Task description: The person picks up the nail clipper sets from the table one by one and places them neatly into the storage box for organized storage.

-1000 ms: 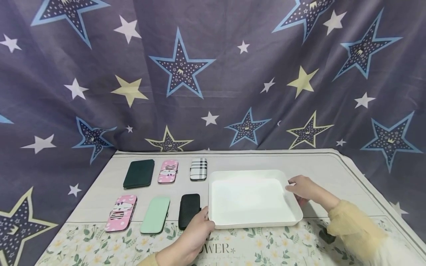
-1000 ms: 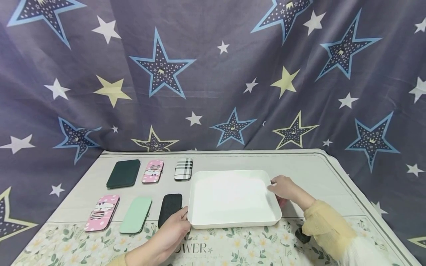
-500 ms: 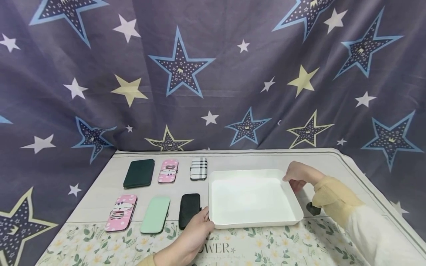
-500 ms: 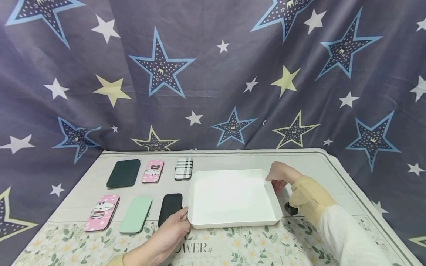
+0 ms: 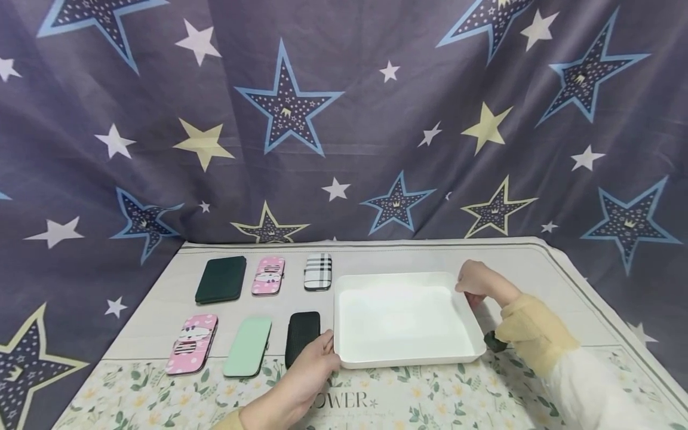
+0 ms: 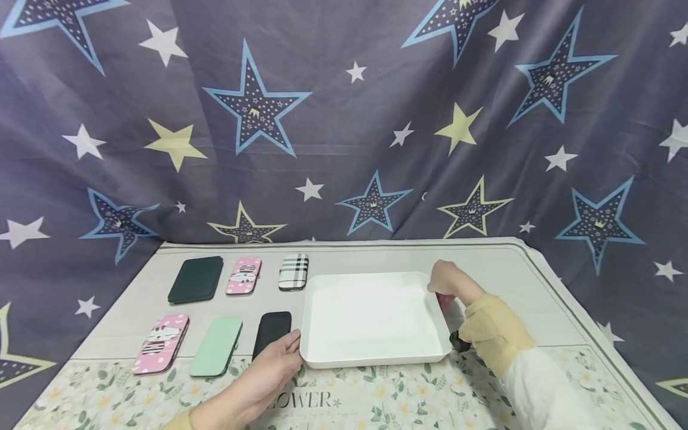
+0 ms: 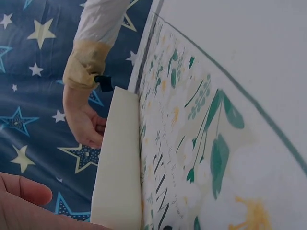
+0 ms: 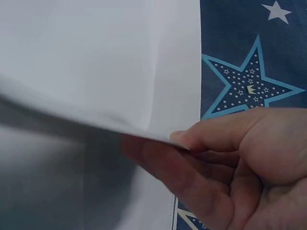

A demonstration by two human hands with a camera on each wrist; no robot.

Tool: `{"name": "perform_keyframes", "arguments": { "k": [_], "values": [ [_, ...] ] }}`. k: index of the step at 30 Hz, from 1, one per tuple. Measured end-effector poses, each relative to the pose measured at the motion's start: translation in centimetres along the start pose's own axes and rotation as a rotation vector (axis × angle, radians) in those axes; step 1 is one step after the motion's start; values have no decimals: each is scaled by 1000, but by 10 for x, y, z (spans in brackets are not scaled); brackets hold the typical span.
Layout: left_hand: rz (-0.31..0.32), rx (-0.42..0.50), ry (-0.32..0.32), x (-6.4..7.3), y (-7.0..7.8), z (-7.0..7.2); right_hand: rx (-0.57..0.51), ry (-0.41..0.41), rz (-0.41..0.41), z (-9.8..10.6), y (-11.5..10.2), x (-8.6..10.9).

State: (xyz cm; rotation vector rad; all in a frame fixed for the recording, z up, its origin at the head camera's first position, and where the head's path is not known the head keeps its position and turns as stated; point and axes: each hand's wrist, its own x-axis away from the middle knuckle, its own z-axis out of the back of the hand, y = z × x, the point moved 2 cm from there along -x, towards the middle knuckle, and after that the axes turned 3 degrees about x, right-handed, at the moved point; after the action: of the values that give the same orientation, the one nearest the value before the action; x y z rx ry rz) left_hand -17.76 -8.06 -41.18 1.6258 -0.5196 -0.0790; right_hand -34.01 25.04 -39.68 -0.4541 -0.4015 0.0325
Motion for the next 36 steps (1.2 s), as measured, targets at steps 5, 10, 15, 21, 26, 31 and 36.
{"name": "perform_keyframes", "arguments": {
  "k": [5,10,15,21,26,31,36],
  "values": [
    [-69,-225,65,1,9,5,-11,30,8,-2,5,0],
    [-165,-607,231,0,28,21,-14,34,11,-4,5,-3],
    [-203,-854,289,-4,46,40,-15,37,4,-3,5,-2],
    [-130,-1036,273,-12,48,55,25,39,13,-2,3,-1],
    [-43,-1159,286,-18,40,60,112,47,5,-2,-1,-5],
    [-43,-1278,326,-21,38,64,180,53,15,-2,-2,-8],
    [-3,-1347,338,-28,34,65,185,63,7,-3,-1,-7]
  ]
}}
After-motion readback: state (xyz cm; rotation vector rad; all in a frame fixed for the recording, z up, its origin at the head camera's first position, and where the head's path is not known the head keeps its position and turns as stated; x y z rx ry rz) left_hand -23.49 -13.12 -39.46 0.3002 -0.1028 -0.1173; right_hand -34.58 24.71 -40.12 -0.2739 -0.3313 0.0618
